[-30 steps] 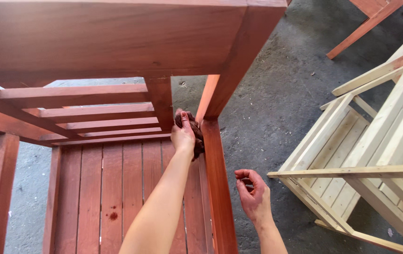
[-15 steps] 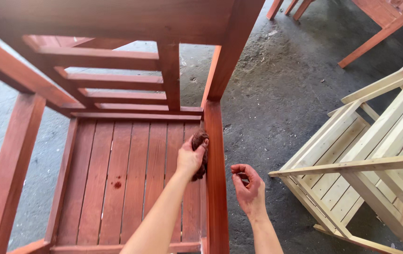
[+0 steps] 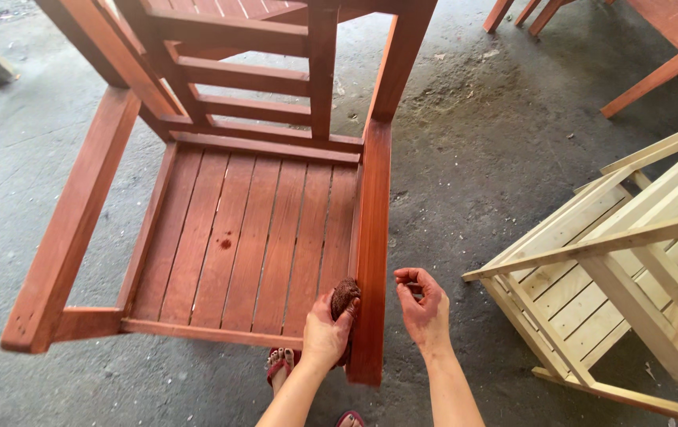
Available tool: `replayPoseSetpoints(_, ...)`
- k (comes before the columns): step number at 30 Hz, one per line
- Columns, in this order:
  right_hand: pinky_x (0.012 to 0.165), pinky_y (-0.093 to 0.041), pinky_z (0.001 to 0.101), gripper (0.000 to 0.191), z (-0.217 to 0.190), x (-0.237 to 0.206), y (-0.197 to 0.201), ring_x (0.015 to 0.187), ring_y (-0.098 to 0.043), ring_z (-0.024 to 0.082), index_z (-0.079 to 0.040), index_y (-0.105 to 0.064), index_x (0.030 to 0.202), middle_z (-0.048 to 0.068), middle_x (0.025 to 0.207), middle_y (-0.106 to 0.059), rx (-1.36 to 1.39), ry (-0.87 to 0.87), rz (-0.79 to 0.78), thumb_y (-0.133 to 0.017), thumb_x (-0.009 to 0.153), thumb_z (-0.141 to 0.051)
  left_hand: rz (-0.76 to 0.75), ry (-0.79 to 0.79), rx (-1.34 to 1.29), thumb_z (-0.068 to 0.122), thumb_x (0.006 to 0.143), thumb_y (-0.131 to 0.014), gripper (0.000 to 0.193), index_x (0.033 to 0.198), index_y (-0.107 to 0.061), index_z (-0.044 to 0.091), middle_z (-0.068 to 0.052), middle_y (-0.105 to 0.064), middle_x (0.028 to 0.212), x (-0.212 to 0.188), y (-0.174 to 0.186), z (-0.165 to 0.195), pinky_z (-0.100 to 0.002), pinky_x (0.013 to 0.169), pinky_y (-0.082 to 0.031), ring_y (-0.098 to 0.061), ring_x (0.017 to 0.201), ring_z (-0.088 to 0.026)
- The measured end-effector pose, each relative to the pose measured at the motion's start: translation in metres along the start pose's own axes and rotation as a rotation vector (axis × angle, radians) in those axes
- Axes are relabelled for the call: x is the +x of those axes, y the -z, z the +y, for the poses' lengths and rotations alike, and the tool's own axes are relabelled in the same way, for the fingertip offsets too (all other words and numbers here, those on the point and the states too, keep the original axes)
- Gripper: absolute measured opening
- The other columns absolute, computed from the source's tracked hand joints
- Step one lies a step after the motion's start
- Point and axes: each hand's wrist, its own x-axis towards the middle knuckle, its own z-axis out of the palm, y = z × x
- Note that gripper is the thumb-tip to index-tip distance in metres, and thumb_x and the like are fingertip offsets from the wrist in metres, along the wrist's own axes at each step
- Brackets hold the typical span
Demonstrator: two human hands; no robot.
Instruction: The person dips a cloth into a container of reddish-brown wood stain resting on a chair seat and wipes the stain onto the chair's frame, armrests and edges. They work the stain around the armrests, legs and backrest of the chair, re-wetting the cloth as needed while moving around the piece.
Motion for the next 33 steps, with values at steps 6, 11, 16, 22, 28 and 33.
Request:
replayPoseSetpoints(6,0.073,-0.057,0.0275,0.018,0.007,-0.035,-0.002,0.083,-0.070,0.011,-0.005,-0.074,0.105,0.002,0.094,-0.075,0.009,-0.010,-0.011,-0.065,0.090,-0.006,0.001,-0.028,0.165,0.029,0.085,-0.072,0.050,0.132,-0.062,0.014,-0.014,-0.067,0.124,-0.049,0.011,-0.008,-0.043,0.091,-0.053,-0.065,0.112,-0.036)
replayPoseSetpoints(11,0.076,-0.057,0.0288,0.017,0.000,-0.052,-0.002,0.086,-0.070,0.012,-0.007,-0.074,0.105,0.001,0.096,-0.075,-0.053,-0.042,-0.032,-0.064,0.091,-0.008,-0.047,-0.076,0.175,0.021,0.081,-0.071,0.060,0.139,-0.056,0.016,-0.014,-0.063,0.130,-0.078,0.021,-0.009,-0.042,0.093,-0.053,-0.064,0.115,-0.036)
replayPoseSetpoints(16,0.076,-0.057,0.0299,0.016,-0.007,-0.058,-0.003,0.087,-0.070,0.013,-0.007,-0.074,0.104,0.001,0.096,-0.074,-0.016,-0.054,-0.033,-0.063,0.092,-0.010,-0.097,0.035,0.128,0.019,0.083,-0.077,0.055,0.136,-0.063,0.014,-0.012,-0.069,0.116,-0.109,0.031,-0.017,-0.038,0.084,-0.055,-0.069,0.102,-0.031)
replayPoseSetpoints(22,0.075,-0.057,0.0266,0.016,0.003,-0.054,0.008,0.085,-0.070,0.010,-0.006,-0.074,0.104,0.001,0.093,-0.074,0.019,-0.034,-0.016,-0.064,0.091,-0.007,-0.245,0.102,-0.326,0.022,0.090,-0.073,0.036,0.119,-0.070,0.001,-0.011,-0.080,0.103,-0.115,0.052,-0.003,-0.029,0.081,-0.059,-0.072,0.090,-0.014)
replayPoseSetpoints(28,0.086,-0.057,0.0327,0.023,0.030,-0.039,0.020,0.096,-0.069,0.017,0.000,-0.068,0.120,0.009,0.109,-0.072,0.640,-0.090,-0.136,-0.066,0.099,-0.009,-0.464,0.190,-0.751,0.035,0.097,-0.062,0.047,0.133,-0.058,0.004,-0.008,-0.071,0.121,-0.069,0.029,0.074,-0.031,0.094,-0.056,-0.067,0.109,-0.015)
replayPoseSetpoints(33,0.107,-0.048,0.0388,0.050,0.031,-0.053,0.015,0.126,-0.060,0.023,-0.012,-0.054,0.141,0.011,0.139,-0.062,1.454,-0.487,-0.448,-0.042,0.102,-0.040,-0.411,0.207,-0.554,0.044,0.094,-0.065,0.057,0.139,-0.054,0.012,-0.008,-0.058,0.138,-0.056,-0.019,0.121,-0.039,0.105,-0.047,-0.056,0.125,-0.020)
